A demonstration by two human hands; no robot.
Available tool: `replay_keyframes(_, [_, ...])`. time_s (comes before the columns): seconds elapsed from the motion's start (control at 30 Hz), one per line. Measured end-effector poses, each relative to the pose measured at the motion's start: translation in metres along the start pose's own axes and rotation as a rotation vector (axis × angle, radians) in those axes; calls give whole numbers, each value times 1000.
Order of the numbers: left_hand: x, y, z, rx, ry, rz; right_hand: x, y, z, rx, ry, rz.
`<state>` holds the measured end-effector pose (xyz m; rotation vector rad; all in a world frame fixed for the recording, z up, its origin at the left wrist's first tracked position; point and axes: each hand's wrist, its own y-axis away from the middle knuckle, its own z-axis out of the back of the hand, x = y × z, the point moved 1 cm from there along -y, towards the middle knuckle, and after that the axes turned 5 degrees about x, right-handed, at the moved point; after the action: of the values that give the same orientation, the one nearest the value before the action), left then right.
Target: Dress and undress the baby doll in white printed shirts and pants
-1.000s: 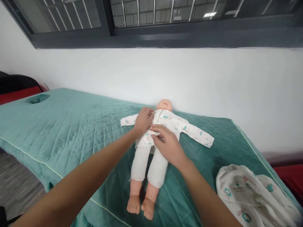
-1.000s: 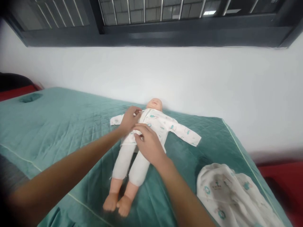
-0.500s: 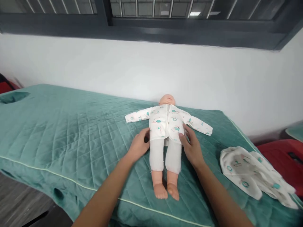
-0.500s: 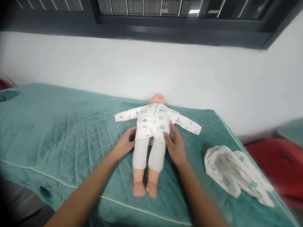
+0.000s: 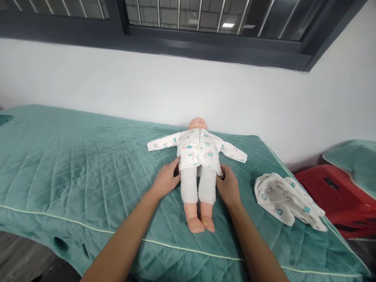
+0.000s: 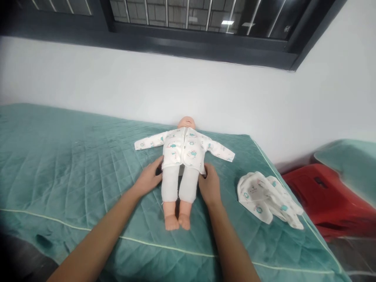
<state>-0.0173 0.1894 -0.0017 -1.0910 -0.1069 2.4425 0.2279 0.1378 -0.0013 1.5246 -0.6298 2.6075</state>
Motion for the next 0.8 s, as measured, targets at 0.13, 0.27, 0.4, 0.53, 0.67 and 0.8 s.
replay_keyframes(0.13, [5,1,-3,-49,32,-27,3,2,3,-5,24,18])
replay_keyframes(0.27, [6,8,2,-166,72,-23,3,7,8,-12,32,15])
replay_keyframes(0.4, [7,19,6,-244,94,85,2,11,11,27,99,26])
replay_keyframes(0.53, [8,22,6,-255,103,133,-5,10,13,-13,165,18])
replay_keyframes(0.67, [7,18,7,-278,172,6,-12,6,11,-63,157,112])
replay_keyframes(0.8, [9,15,7,-274,307,-105,-17,6,8,69,165,242])
